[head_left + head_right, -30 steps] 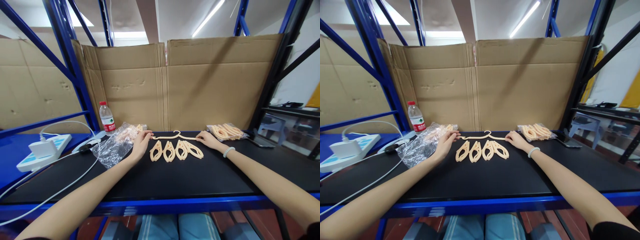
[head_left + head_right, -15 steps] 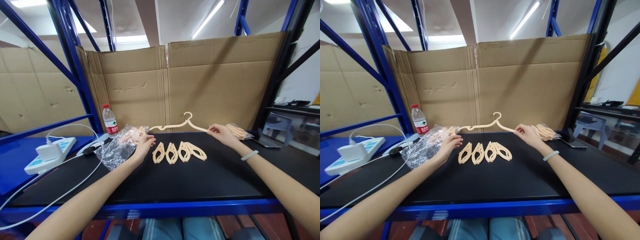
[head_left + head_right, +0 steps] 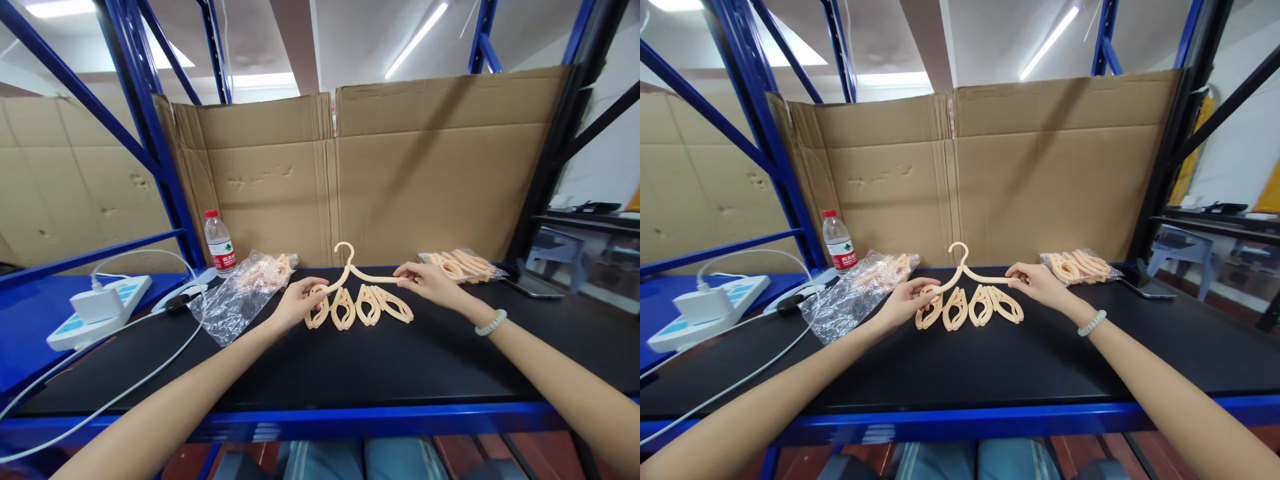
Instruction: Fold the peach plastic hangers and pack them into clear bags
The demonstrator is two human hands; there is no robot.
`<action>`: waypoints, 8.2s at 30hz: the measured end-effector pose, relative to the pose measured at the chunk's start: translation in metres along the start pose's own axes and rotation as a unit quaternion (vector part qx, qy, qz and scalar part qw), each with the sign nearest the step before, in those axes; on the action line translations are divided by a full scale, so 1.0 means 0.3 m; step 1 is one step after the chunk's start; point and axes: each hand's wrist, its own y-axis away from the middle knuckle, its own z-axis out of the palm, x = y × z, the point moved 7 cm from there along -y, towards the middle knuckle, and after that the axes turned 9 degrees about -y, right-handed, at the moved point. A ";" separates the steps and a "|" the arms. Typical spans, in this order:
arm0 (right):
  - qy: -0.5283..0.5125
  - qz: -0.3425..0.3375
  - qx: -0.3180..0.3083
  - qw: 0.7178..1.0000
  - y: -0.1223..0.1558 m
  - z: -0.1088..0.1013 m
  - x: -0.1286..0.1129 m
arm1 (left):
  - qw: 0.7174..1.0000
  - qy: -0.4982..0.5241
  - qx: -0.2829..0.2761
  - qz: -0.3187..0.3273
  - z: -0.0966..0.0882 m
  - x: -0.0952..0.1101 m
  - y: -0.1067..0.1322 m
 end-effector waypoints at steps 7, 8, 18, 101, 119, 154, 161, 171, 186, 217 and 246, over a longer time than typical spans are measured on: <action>0.164 -0.121 -0.011 0.979 0.004 -0.002 -0.067 | 0.999 -0.013 0.037 -0.001 -0.011 -0.004 -0.001; 0.213 -0.133 0.011 0.968 0.006 -0.009 -0.085 | 0.999 -0.014 0.039 -0.001 -0.010 -0.005 0.000; 0.358 -0.087 0.094 0.925 0.020 -0.014 -0.123 | 0.998 -0.008 0.058 0.000 -0.012 -0.008 0.005; -0.362 0.114 0.052 0.924 0.033 0.133 -0.090 | 0.966 -0.216 0.063 -0.126 -0.184 -0.087 -0.091; -0.281 0.138 0.067 0.947 0.034 0.115 -0.018 | 0.863 -0.479 0.099 -0.125 -0.160 -0.159 -0.068; 0.172 0.139 -0.221 0.950 -0.111 0.314 0.160 | 0.823 -0.566 -0.054 0.021 0.157 -0.123 -0.271; 0.206 0.071 -0.115 0.969 -0.091 0.265 0.091 | 0.793 -0.587 0.034 0.157 0.108 0.035 -0.129; 0.160 -0.008 -0.004 0.987 0.014 0.175 -0.083 | 0.714 -0.656 0.238 0.057 -0.308 0.013 0.036; -0.124 0.079 0.192 0.970 -0.022 -0.031 0.041 | 0.675 -0.390 -0.054 0.623 0.096 0.215 0.306; -0.130 0.401 -0.145 0.895 0.070 0.138 0.154 | 0.817 -0.470 -0.261 0.208 0.344 0.053 0.133; -0.192 0.375 -0.238 0.875 0.071 0.179 0.130 | 0.817 -0.538 -0.193 0.071 0.262 0.022 0.179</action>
